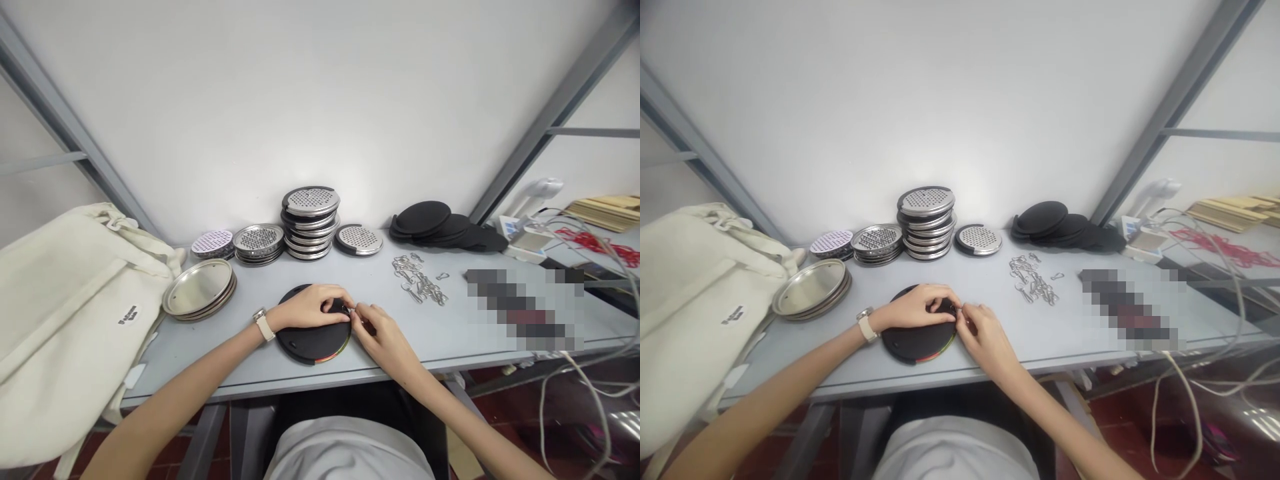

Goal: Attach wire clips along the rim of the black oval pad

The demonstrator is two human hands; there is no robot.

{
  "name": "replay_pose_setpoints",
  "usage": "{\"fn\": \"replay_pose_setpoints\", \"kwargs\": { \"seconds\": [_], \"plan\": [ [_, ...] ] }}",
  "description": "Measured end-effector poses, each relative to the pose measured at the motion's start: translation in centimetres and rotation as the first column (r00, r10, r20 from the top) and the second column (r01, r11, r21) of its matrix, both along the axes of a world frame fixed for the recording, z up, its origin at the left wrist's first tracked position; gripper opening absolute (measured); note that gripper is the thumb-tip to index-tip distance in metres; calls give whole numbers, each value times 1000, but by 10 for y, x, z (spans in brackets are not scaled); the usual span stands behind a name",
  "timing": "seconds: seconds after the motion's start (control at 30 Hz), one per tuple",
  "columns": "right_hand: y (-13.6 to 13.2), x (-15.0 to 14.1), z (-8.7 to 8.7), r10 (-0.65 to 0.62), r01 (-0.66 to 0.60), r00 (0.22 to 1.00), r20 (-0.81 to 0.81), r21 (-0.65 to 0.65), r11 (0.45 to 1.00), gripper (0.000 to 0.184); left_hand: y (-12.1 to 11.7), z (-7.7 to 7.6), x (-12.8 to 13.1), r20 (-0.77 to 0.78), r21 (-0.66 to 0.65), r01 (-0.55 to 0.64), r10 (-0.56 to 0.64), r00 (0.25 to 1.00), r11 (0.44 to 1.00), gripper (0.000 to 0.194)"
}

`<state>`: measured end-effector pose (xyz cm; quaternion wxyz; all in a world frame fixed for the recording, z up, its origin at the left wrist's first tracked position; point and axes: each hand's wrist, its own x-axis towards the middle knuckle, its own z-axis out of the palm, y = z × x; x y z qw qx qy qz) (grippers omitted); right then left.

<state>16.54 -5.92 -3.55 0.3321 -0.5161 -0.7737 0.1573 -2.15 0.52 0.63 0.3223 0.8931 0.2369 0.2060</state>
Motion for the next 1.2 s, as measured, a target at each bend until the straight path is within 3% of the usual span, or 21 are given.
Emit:
{"fn": "replay_pose_setpoints", "kwargs": {
  "seconds": [0.37,0.73,0.9,1.2],
  "plan": [
    [0,1,-1,-4,-4,992,-126,-56,998,15,-1,1,1,-27,-15,5,-5,1000,1000,17],
    [0,1,-3,-4,3,1000,19,24,1000,23,-1,1,1,-21,-17,3,-4,1000,1000,16],
    [0,1,-3,-4,4,1000,25,0,1000,23,-1,0,0,-26,-9,-31,31,999,999,19],
    [0,1,-1,26,-31,994,-102,-43,999,17,-2,2,0,-73,-27,-67,65,995,997,22]
  ]
}}
